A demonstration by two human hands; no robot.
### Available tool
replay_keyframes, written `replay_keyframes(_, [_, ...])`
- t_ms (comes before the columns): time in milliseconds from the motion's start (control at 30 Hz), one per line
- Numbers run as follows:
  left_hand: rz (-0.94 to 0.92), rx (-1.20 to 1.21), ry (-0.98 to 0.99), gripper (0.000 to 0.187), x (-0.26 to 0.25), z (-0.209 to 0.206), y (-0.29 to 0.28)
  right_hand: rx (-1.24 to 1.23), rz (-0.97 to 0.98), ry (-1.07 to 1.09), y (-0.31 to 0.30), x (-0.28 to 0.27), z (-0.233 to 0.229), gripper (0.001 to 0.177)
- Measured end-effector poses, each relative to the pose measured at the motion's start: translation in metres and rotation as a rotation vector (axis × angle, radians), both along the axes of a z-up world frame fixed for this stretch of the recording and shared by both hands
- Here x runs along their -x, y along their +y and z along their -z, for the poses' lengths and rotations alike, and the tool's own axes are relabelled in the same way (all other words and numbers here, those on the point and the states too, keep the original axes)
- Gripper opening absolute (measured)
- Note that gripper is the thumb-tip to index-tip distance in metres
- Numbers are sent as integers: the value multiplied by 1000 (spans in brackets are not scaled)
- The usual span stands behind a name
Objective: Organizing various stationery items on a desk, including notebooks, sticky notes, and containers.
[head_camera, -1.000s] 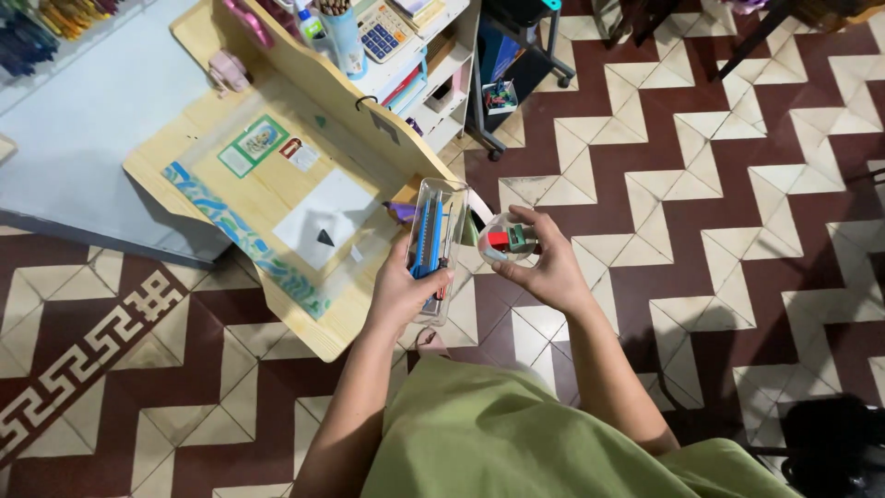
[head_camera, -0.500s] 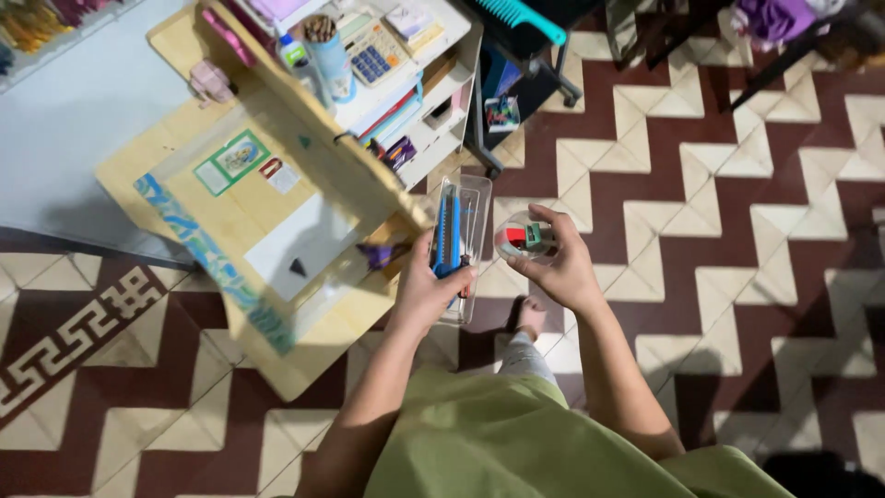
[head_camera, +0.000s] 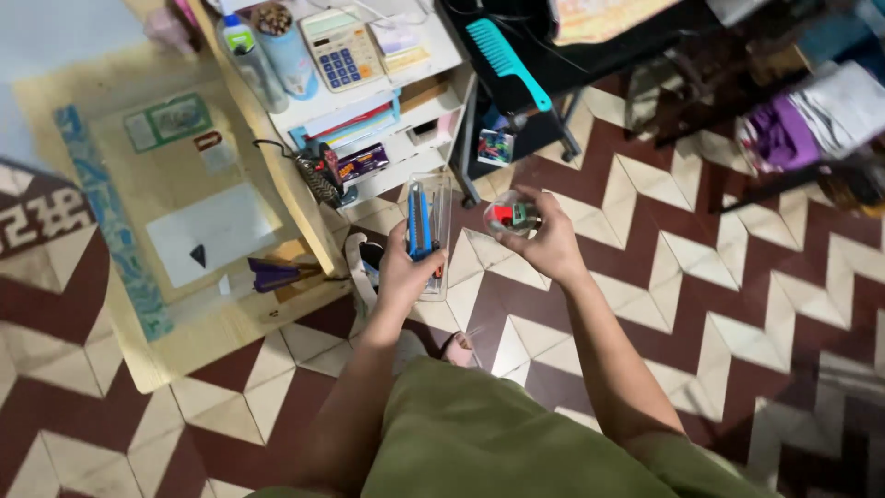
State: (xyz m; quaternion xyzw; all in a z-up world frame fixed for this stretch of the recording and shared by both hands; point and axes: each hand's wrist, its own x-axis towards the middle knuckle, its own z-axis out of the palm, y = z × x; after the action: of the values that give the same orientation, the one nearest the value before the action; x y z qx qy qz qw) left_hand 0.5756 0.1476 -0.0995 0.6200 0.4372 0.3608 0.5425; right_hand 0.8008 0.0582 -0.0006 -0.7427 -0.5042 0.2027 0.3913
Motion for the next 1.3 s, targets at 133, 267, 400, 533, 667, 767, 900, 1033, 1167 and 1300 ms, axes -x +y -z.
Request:
replay_keyframes(133, [-12,275,-299,72,-25,25,24,-16,-74,9,46,-29,29,77])
replay_keyframes(267, [-115,180,-231,66,-30,38,67,-97,-202,100,102,-30,52,75])
replay_keyframes(400, [-169,13,-248,73,-46,80,109,-81,-272,-90,160,-47,68,74])
replay_keyframes(533, [-157,135,-349,70,-57,64,145,-47,-244,153,211,-59,87,80])
replay_keyframes(667, [-175,293,-236,63,-73,70,177,-34,-198,-100,250,-76,108,78])
replay_keyframes(767, [-204,298,-103,64,-78,69,205,3,-284,-200,281,-88,129,77])
replay_keyframes(900, [-209,241,-227,56,-89,117,234,32,-551,-155,309,-86,136,77])
replay_keyframes(1033, [-261,277,-175,65,-96,104,251,104,-718,-315,341,-87,149,81])
replay_keyframes(1167, [-351,277,-236,68,-104,112,259,144,-855,-308,365,-88,165,72])
replay_keyframes(1300, [-393,170,-193,72,-109,135,263,198,-925,-372,387,-92,187,77])
